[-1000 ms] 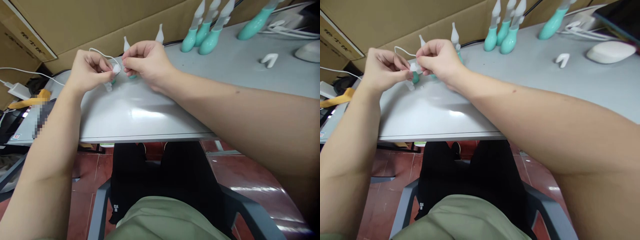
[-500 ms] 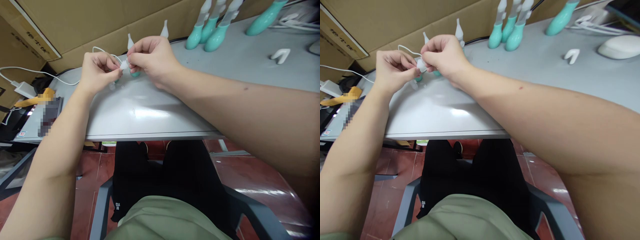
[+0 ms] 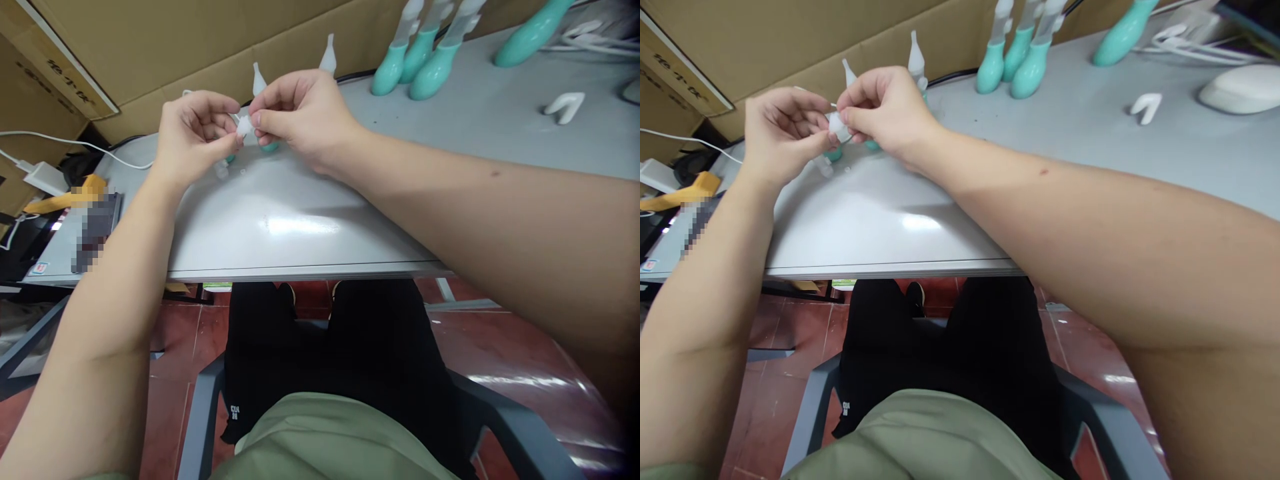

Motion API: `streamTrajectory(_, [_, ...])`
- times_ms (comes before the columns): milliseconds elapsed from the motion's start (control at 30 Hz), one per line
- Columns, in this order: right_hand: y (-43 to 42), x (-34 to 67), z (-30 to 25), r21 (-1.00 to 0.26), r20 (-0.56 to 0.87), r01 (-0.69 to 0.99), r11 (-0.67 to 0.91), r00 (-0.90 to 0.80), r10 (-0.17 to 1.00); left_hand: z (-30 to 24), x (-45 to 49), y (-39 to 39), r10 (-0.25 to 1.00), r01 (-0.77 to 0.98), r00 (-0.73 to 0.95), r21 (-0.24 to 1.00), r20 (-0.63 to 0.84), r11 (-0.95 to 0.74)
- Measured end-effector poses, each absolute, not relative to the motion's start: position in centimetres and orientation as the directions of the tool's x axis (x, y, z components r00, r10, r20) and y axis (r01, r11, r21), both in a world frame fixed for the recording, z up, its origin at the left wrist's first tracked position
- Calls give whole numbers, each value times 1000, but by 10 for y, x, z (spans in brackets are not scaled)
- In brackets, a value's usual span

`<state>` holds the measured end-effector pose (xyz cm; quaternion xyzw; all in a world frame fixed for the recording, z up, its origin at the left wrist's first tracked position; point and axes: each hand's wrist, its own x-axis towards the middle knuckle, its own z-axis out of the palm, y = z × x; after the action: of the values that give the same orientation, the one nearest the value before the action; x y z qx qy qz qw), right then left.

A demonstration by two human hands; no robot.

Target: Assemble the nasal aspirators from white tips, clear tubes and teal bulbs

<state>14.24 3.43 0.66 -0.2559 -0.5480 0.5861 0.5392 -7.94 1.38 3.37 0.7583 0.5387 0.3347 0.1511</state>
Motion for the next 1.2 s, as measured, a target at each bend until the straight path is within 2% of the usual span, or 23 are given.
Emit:
streamTrajectory(167, [31,143,8,-922,263,-356,151,-291,920,31,-83,15,904,722,253,554,346,-414])
streamTrajectory(400, [36,147,3,-911,200,-410,30,-378,904,28,-91,22,857,588,275,630,436,-508])
streamTrajectory(500, [37,150,0,-900,202,-436,2,-413,888,26,-91,24,854,587,262,628,450,-511])
streamTrajectory(833, [39,153,1,-910,173,-413,-44,-474,863,33,-84,11,886,730,260,522,385,-441])
streamTrajectory(1033, [43,154,-5,-898,168,-432,-79,-504,847,32,-89,15,845,720,318,470,430,-511])
streamTrajectory(1200, [43,155,-7,-891,156,-440,-106,-519,841,34,-88,14,846,762,334,410,415,-502])
